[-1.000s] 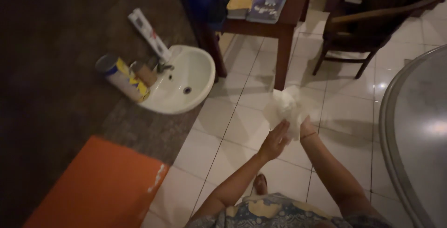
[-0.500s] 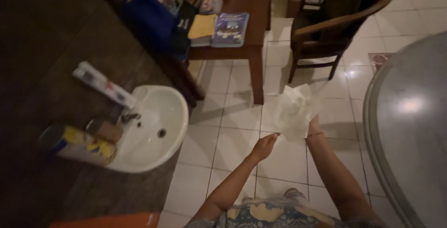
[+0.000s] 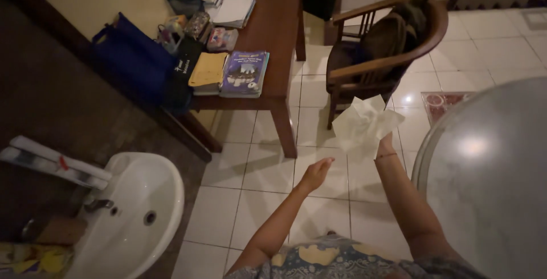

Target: Cleaning a wooden table by wiping it with a tissue.

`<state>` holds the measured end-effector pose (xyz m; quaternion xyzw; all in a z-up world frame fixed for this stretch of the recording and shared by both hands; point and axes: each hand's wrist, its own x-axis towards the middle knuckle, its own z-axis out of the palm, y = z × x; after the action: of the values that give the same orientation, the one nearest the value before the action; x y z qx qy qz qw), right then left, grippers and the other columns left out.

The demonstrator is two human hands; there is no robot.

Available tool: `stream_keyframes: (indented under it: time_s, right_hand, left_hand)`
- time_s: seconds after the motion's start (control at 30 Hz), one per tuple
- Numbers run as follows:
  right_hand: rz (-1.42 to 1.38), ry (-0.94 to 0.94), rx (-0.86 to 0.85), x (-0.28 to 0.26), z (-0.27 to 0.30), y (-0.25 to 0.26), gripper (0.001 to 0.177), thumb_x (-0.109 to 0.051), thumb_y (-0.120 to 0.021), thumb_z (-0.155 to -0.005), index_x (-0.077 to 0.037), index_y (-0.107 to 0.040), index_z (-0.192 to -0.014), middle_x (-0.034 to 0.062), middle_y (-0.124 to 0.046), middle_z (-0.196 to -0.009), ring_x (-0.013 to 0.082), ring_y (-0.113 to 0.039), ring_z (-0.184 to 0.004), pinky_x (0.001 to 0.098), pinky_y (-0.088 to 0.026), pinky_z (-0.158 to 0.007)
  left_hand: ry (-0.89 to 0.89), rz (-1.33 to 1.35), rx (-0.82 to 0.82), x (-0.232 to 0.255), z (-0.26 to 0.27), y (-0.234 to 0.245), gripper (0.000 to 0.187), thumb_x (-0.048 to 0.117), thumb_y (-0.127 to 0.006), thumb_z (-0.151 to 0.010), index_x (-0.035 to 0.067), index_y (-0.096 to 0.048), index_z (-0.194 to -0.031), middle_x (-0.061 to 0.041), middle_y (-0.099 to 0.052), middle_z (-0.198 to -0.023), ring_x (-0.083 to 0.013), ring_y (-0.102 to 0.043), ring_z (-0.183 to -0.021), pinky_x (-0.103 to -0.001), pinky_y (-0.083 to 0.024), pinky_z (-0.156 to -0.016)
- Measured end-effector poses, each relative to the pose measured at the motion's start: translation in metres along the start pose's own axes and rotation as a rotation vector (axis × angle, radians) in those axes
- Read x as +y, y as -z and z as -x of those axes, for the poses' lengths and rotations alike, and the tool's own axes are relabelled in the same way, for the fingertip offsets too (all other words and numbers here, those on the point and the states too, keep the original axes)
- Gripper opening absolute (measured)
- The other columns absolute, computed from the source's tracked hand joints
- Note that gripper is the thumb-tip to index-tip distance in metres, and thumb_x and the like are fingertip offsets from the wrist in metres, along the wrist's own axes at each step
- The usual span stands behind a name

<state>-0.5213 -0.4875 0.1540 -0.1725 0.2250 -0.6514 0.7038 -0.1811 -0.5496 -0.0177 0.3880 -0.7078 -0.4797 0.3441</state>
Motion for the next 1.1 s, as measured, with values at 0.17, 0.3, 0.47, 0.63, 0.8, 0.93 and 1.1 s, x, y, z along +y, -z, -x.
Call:
stream_keyframes:
  time_s: [0.17,0.3,0.47,0.63,0.8,0.93,1.1]
  right_hand:
    - [-0.010,-0.046,-0.002,-0.035,-0.059,0.007,0.054,-0.048,-0.037,-0.108,-0.011,-0.056,-0.141,0.0103,-0.063,-0.136,0.0300,-0.061,-0.122,0.0456,-0.051,-0.105]
    - [-0.023,-0.062,0.003,-0.058,-0.102,0.005,0.053,-0.048,-0.038,-0.108,-0.011,-0.058,-0.139,0.0097,-0.064,-0.134,0.0295,-0.062,-0.120,0.0451,-0.052,-0.104]
    - [-0.036,-0.068,0.006,0.034,-0.240,-0.080,0.052,-0.048,-0.039,-0.108,-0.011,-0.059,-0.138,0.0091,-0.066,-0.132,0.0289,-0.064,-0.118,0.0444,-0.053,-0.103]
    - [-0.042,-0.094,-0.005,0.051,-0.335,-0.078,0.051,-0.048,-0.040,-0.108,-0.012,-0.061,-0.136,0.0085,-0.067,-0.130,0.0283,-0.065,-0.117,0.0437,-0.054,-0.101]
    - [-0.042,-0.094,-0.028,0.042,-0.432,-0.084,0.050,-0.048,-0.042,-0.108,-0.012,-0.063,-0.135,0.0078,-0.069,-0.129,0.0277,-0.067,-0.115,0.0431,-0.055,-0.100]
    - [-0.052,-0.110,-0.025,0.049,-0.495,-0.080,0.049,-0.048,-0.043,-0.108,-0.012,-0.065,-0.134,0.0073,-0.070,-0.127,0.0272,-0.068,-0.114,0.0426,-0.056,-0.100]
    - [-0.060,-0.142,-0.041,0.084,-0.595,-0.026,0.048,-0.048,-0.044,-0.109,-0.012,-0.066,-0.132,0.0067,-0.072,-0.125,0.0267,-0.070,-0.112,0.0419,-0.057,-0.098]
  left_hand:
    - [0.064,0.054,0.089,-0.003,-0.061,0.006,0.048,0.042,-0.046,-0.109,0.005,-0.065,-0.134,-0.013,-0.071,-0.131,-0.0231,-0.066,-0.125,-0.033,-0.048,-0.107]
    - [0.077,0.075,0.124,-0.030,-0.103,0.017,0.045,0.039,-0.047,-0.110,0.005,-0.067,-0.132,-0.012,-0.072,-0.130,-0.0210,-0.065,-0.125,-0.032,-0.047,-0.107]
    - [0.104,0.094,0.207,-0.087,-0.159,0.036,0.045,0.039,-0.047,-0.109,0.005,-0.068,-0.129,-0.011,-0.075,-0.125,-0.0205,-0.069,-0.119,-0.031,-0.050,-0.104]
    - [0.135,0.098,0.274,-0.130,-0.226,0.070,0.044,0.038,-0.048,-0.109,0.004,-0.067,-0.130,-0.013,-0.075,-0.119,-0.0221,-0.069,-0.114,-0.033,-0.051,-0.102]
    - [-0.022,0.357,0.328,-0.169,-0.313,0.116,0.044,0.037,-0.050,-0.111,0.001,-0.064,-0.131,-0.012,-0.069,-0.133,-0.0211,-0.062,-0.127,-0.035,-0.045,-0.112]
    - [0.026,0.264,0.403,-0.163,-0.356,0.175,0.047,0.040,-0.047,-0.111,0.001,-0.065,-0.131,-0.013,-0.070,-0.132,-0.0209,-0.063,-0.127,-0.033,-0.044,-0.112]
    - [0.112,0.065,0.572,-0.177,-0.382,0.225,0.046,0.037,-0.047,-0.109,0.001,-0.068,-0.129,-0.014,-0.073,-0.127,-0.0232,-0.068,-0.120,-0.035,-0.052,-0.104]
